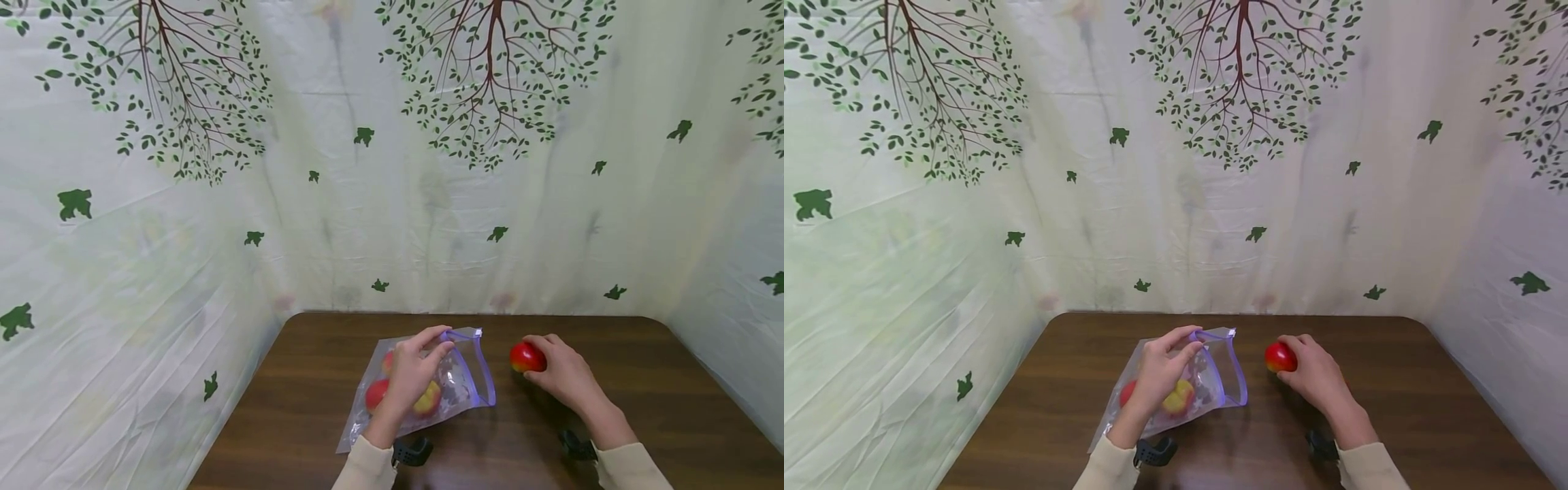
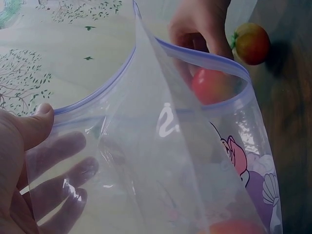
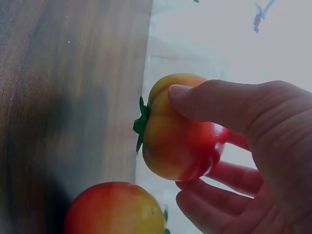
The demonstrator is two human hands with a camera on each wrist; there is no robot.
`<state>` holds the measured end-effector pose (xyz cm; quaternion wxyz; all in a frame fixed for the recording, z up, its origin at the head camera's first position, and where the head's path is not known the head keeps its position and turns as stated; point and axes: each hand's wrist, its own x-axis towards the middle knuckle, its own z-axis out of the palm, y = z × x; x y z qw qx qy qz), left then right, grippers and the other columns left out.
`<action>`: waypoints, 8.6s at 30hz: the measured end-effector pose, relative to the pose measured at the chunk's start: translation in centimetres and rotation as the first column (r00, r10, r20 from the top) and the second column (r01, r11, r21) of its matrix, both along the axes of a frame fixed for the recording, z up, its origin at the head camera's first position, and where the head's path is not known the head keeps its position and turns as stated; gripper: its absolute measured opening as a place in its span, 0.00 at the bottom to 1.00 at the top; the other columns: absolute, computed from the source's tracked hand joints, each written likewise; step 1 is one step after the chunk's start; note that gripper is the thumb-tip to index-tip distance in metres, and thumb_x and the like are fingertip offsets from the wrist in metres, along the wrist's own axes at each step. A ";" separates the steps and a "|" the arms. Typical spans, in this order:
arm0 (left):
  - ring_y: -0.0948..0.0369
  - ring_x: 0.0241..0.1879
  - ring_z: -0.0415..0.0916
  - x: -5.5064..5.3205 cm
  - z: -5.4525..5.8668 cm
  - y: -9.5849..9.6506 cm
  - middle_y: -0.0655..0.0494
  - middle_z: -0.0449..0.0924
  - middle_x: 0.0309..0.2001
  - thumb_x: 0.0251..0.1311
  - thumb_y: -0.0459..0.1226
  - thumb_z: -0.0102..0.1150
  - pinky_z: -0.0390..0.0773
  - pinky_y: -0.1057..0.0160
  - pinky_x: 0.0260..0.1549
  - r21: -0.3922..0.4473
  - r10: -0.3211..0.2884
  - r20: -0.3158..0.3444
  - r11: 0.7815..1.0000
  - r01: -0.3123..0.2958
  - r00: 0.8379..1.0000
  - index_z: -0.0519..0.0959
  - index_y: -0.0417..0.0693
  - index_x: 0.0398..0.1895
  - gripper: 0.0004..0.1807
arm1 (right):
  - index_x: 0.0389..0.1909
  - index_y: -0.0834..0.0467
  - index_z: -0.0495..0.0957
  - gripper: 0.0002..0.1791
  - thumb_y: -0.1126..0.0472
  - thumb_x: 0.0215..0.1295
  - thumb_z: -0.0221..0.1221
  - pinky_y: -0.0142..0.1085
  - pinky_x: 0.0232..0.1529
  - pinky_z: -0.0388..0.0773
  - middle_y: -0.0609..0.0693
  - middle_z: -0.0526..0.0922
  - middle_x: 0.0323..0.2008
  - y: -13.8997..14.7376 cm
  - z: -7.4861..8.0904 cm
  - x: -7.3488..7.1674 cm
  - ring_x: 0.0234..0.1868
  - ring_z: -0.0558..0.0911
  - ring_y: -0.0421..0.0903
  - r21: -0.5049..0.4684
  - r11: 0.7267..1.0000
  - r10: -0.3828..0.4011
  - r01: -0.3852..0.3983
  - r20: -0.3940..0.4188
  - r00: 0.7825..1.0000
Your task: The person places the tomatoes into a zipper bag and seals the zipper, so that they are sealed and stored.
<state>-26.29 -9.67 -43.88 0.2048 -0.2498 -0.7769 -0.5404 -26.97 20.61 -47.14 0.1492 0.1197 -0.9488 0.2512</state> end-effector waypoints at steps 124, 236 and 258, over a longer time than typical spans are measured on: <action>0.67 0.41 0.85 -0.2 0.3 -0.3 0.66 0.87 0.45 0.63 0.44 0.67 0.84 0.66 0.37 0.019 -0.002 0.002 1.000 0.002 1.000 0.84 0.59 0.54 0.16 | 0.61 0.48 0.78 0.34 0.47 0.52 0.76 0.39 0.41 0.83 0.47 0.79 0.47 -4.2 4.8 4.2 0.43 0.80 0.46 -0.120 0.989 0.077 -0.087 -0.088 0.993; 0.65 0.41 0.85 0.2 0.0 1.5 0.58 0.88 0.45 0.64 0.44 0.67 0.84 0.59 0.43 0.014 -0.079 0.008 0.997 0.079 0.997 0.85 0.52 0.54 0.17 | 0.59 0.49 0.79 0.30 0.41 0.57 0.71 0.42 0.40 0.85 0.49 0.84 0.46 -7.6 3.0 3.2 0.45 0.84 0.50 -0.405 0.912 0.039 0.065 0.244 0.969; 0.63 0.43 0.85 0.3 0.0 1.5 0.61 0.87 0.46 0.64 0.46 0.66 0.83 0.61 0.45 0.027 -0.098 0.033 0.995 0.097 0.995 0.84 0.51 0.55 0.19 | 0.61 0.50 0.78 0.31 0.46 0.57 0.73 0.40 0.35 0.85 0.52 0.83 0.49 -7.8 2.3 3.0 0.43 0.84 0.49 -0.487 0.871 0.086 0.065 0.282 0.955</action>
